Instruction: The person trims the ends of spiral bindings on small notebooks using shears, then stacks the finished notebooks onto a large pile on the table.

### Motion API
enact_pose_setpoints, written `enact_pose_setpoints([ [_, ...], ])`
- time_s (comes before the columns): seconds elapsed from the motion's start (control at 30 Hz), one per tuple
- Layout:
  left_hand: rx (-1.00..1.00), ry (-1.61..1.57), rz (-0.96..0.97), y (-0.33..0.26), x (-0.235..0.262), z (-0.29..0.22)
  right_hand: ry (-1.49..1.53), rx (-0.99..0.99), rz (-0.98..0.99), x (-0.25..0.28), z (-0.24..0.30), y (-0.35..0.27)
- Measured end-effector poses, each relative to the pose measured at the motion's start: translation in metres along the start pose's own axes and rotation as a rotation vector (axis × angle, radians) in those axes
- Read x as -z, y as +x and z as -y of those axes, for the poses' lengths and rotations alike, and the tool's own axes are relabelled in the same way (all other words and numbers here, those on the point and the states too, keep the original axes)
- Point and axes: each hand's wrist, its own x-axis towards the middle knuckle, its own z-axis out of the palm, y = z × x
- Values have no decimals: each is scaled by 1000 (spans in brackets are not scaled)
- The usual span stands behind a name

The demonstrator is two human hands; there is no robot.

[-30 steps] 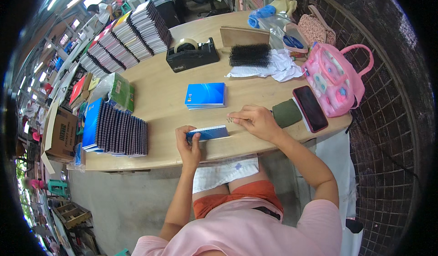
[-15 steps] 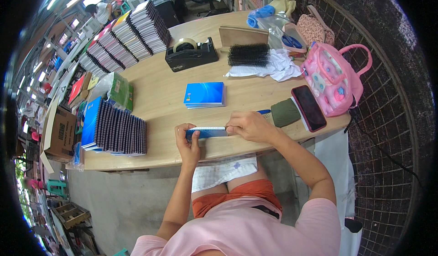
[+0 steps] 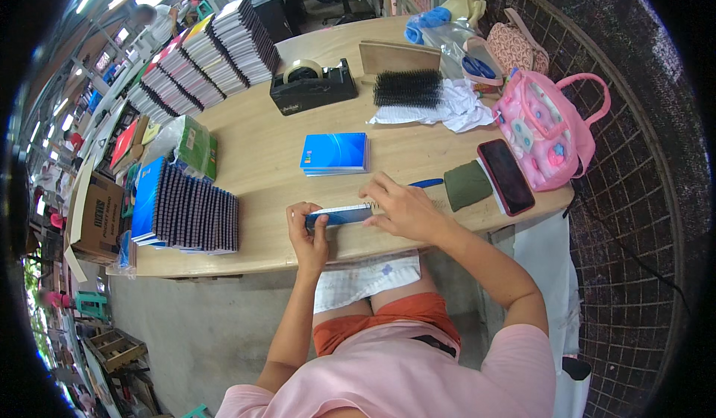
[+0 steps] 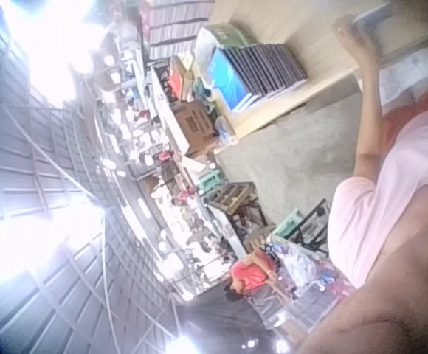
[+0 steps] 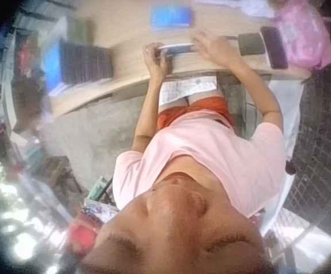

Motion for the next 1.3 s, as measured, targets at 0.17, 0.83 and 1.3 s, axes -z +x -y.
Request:
enact_pose_setpoints([
  [0.17, -14, -3, 9, 0, -1, -1, -96, 117, -48, -7, -9, -1],
  [0.83, -4, 44, 47, 0, 12, 12, -194, -244, -78, 92, -73, -30],
  [1.3, -3, 19, 56, 3, 20, 7, 765, -62, 371, 26, -34, 23],
])
